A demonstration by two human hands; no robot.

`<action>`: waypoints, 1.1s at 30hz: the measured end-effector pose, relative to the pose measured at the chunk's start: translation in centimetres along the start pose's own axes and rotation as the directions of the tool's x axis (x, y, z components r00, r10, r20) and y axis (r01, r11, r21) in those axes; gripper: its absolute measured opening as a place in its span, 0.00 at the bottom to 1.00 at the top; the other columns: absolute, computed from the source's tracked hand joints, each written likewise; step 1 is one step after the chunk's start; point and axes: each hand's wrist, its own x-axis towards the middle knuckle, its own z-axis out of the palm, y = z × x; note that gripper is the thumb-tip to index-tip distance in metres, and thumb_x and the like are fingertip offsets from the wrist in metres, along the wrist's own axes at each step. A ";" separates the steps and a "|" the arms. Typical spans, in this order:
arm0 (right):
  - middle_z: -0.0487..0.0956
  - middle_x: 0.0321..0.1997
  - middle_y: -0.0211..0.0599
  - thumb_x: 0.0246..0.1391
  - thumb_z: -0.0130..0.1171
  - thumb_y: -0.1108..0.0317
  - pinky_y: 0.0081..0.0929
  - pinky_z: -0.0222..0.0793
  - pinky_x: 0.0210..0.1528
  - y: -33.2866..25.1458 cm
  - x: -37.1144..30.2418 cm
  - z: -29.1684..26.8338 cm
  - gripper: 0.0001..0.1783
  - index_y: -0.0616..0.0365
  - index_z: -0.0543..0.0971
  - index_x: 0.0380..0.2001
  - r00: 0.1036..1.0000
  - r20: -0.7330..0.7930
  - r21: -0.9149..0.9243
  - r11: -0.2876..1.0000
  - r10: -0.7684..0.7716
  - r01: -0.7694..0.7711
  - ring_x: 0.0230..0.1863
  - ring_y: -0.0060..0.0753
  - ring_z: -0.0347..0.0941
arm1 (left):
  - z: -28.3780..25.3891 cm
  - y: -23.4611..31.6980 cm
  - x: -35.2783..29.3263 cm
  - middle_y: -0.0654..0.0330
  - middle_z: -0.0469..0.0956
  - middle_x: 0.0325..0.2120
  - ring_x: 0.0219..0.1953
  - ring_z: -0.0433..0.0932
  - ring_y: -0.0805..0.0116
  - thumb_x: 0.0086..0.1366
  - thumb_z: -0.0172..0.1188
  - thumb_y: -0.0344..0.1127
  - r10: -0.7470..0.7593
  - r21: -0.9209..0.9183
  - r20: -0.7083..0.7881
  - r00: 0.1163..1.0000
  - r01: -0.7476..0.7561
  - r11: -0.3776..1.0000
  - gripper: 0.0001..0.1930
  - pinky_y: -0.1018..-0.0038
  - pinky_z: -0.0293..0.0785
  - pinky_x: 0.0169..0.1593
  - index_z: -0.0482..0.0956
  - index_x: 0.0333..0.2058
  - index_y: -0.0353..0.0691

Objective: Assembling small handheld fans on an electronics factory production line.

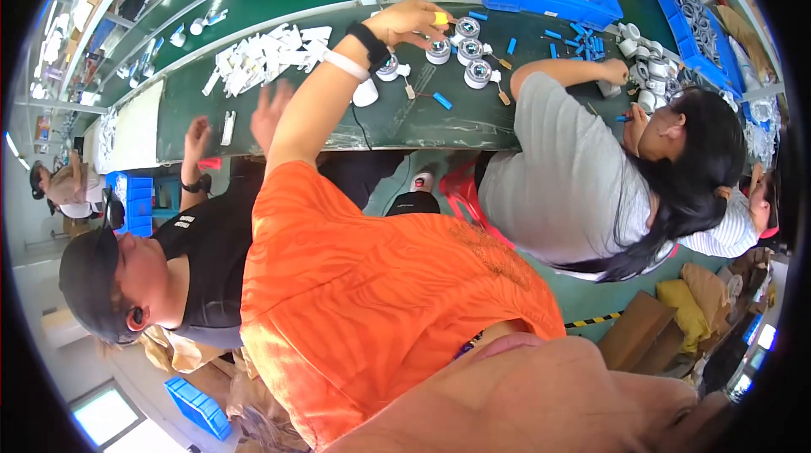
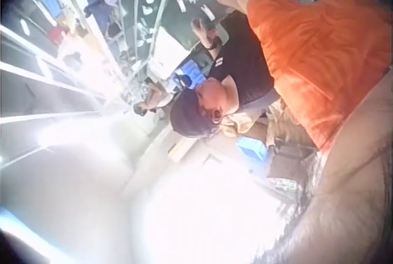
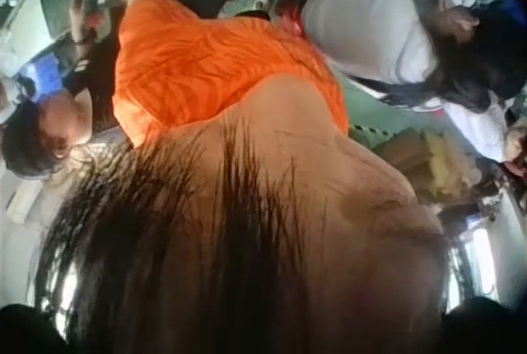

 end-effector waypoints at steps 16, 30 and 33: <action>0.78 0.29 0.31 0.57 0.53 0.64 0.20 0.65 0.28 -13.2 16.4 1.2 0.14 0.65 0.77 0.40 0.991 -0.131 -0.125 0.992 -0.024 0.007 0.27 0.18 0.70 | -18.6 0.2 30.4 0.35 0.62 0.49 0.53 0.63 0.46 0.50 0.58 0.41 0.105 0.140 -0.982 0.160 0.226 0.964 0.32 0.60 0.65 0.55 0.62 0.48 0.22; 0.78 0.29 0.31 0.57 0.53 0.64 0.20 0.65 0.28 -20.9 28.5 2.4 0.15 0.64 0.76 0.41 0.981 -0.166 -0.192 0.979 -0.104 0.071 0.27 0.18 0.69 | -30.0 -2.6 37.2 0.49 0.68 0.50 0.53 0.66 0.50 0.45 0.67 0.48 0.301 0.436 -0.893 0.335 0.477 0.763 0.30 0.60 0.66 0.53 0.72 0.46 0.40; 0.78 0.29 0.31 0.58 0.53 0.64 0.20 0.65 0.28 -21.2 28.5 2.8 0.15 0.64 0.76 0.41 0.982 -0.152 -0.187 0.979 -0.110 0.080 0.27 0.18 0.69 | -30.5 -3.1 36.1 0.49 0.75 0.43 0.49 0.72 0.54 0.45 0.66 0.48 0.532 0.622 -0.782 0.324 0.352 0.700 0.31 0.60 0.68 0.51 0.72 0.47 0.40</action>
